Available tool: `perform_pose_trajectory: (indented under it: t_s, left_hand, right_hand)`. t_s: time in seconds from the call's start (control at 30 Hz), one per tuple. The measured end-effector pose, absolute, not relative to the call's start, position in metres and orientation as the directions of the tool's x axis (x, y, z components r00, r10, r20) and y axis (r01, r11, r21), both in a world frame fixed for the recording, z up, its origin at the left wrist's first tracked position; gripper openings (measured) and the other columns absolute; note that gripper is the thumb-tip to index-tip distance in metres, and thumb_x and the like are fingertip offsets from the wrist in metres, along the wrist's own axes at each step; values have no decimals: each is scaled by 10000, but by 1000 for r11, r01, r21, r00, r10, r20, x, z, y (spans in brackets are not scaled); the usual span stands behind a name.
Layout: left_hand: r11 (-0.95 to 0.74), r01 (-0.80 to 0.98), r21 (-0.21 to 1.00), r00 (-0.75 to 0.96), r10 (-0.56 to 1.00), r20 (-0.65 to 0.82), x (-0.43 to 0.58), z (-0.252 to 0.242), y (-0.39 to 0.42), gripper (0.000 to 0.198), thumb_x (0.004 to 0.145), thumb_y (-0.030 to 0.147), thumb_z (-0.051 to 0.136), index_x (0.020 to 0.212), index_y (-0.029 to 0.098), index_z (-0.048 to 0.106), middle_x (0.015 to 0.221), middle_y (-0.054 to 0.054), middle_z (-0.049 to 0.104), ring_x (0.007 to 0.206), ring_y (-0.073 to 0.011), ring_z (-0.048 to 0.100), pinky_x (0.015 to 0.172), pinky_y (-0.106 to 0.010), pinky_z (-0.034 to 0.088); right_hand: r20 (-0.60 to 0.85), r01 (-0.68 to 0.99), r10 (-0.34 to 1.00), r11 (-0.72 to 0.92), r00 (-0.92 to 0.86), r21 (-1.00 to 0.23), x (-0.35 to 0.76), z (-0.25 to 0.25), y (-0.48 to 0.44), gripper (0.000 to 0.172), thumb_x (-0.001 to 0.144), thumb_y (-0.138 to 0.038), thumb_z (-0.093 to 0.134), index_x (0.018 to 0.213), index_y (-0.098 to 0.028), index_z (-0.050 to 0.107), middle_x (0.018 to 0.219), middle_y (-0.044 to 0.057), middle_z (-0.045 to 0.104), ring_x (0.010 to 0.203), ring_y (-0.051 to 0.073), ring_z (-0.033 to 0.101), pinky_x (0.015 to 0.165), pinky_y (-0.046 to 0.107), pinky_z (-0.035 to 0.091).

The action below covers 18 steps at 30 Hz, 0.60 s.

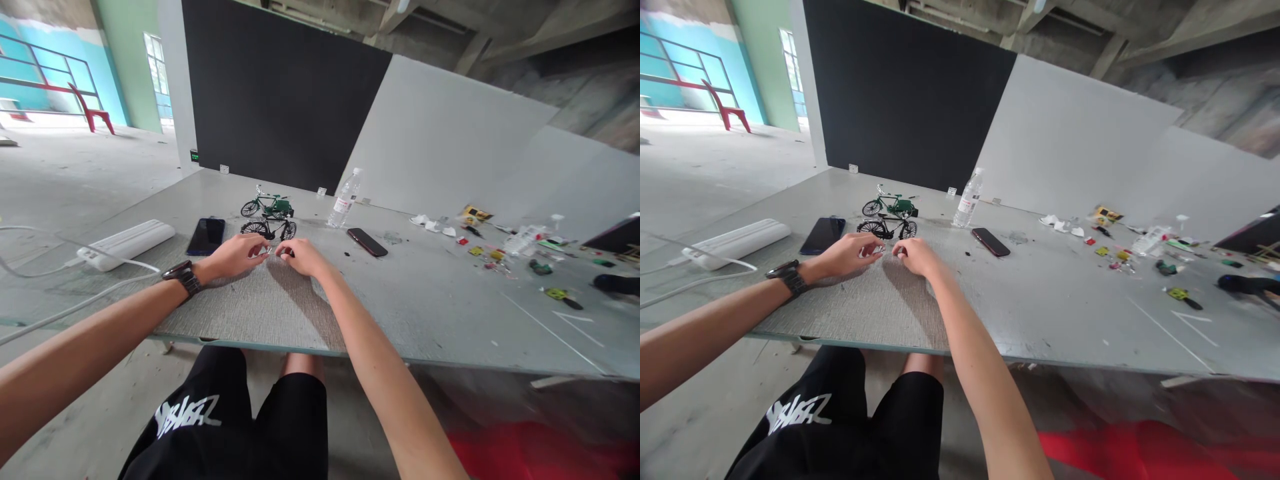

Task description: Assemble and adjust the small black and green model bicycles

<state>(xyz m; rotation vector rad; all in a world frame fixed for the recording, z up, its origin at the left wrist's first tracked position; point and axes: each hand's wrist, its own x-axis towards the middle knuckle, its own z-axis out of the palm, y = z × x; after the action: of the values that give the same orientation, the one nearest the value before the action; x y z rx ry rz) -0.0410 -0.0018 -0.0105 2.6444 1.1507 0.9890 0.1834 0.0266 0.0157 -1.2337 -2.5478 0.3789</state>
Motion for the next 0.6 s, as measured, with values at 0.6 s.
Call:
perform_pose_trajectory:
  t_s: [0.6]
  left_hand:
    - [-702, 644, 304, 496, 686, 533, -42, -12, -1, 214, 968, 338, 547, 1026, 163, 656, 794, -28, 606, 724, -173, 568, 683, -303, 421]
  right_hand:
    - [154, 709, 782, 615, -604, -346, 184, 13, 27, 262, 930, -75, 525, 1031, -211, 725, 1014, 56, 732, 942, 177, 631, 865, 288, 452]
